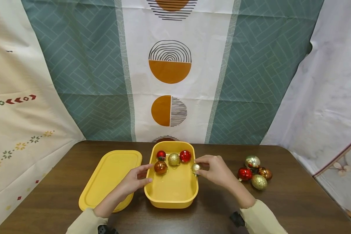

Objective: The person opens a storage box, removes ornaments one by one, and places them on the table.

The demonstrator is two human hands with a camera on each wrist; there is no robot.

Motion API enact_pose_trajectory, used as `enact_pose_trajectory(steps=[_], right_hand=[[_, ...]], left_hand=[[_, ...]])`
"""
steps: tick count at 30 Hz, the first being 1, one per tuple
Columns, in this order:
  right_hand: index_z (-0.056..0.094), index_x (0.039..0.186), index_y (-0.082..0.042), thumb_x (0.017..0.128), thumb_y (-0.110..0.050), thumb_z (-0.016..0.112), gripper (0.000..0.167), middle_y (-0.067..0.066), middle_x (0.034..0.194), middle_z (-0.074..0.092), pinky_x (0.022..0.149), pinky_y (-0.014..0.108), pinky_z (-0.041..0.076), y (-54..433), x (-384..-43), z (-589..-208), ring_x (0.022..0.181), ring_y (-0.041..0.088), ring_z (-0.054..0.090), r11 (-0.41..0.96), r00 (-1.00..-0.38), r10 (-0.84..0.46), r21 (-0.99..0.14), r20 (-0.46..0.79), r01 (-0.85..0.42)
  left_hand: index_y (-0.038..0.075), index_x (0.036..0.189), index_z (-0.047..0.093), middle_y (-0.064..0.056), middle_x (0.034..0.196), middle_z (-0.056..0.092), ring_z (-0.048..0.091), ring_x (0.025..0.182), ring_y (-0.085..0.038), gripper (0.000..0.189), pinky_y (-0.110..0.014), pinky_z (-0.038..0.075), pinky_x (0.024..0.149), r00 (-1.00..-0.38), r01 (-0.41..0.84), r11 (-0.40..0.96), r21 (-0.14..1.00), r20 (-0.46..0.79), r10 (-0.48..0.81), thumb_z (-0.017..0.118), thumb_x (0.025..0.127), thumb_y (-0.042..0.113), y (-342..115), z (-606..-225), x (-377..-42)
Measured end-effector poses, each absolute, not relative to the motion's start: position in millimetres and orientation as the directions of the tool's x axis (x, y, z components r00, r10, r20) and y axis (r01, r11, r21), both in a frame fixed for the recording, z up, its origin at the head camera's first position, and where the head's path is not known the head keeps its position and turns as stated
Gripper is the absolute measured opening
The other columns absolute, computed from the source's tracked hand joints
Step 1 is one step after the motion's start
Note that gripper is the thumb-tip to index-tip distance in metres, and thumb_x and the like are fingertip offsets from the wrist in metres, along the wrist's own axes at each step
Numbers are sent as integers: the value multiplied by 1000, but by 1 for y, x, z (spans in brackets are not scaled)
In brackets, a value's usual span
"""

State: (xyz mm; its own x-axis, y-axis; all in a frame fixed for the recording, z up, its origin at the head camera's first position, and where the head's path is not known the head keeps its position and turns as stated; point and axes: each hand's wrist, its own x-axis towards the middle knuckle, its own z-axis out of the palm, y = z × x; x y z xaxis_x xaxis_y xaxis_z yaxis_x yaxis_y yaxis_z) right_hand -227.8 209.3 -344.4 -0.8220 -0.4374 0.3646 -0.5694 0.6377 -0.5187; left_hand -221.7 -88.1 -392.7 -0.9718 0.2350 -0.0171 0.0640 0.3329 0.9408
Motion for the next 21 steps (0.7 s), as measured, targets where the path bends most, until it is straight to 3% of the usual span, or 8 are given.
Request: enact_pose_trajectory(steps=[12,21], right_hand=[[67,103,2,73,-12,75,34,15,102,66,70,28,53,269,-213,-350,88,27,65,735,-912,-276,-544,304,-404],[69,98,1,69,-16,77,34,12,93,69,63,20,51,308,-204,-368,79,5,63,811,-916,-240,-452,322,-371]], left_hand=[[-1,130,46,-23,129,47,48,113,-38,49,-40,49,84,-974,60,351,934,-23,227,62,83,4,-87,-393,-223],[0,129,47,-22,129,47,49,112,-37,50,-41,49,84,-976,50,359,932,-30,215,63,83,4,-86,-391,-221]])
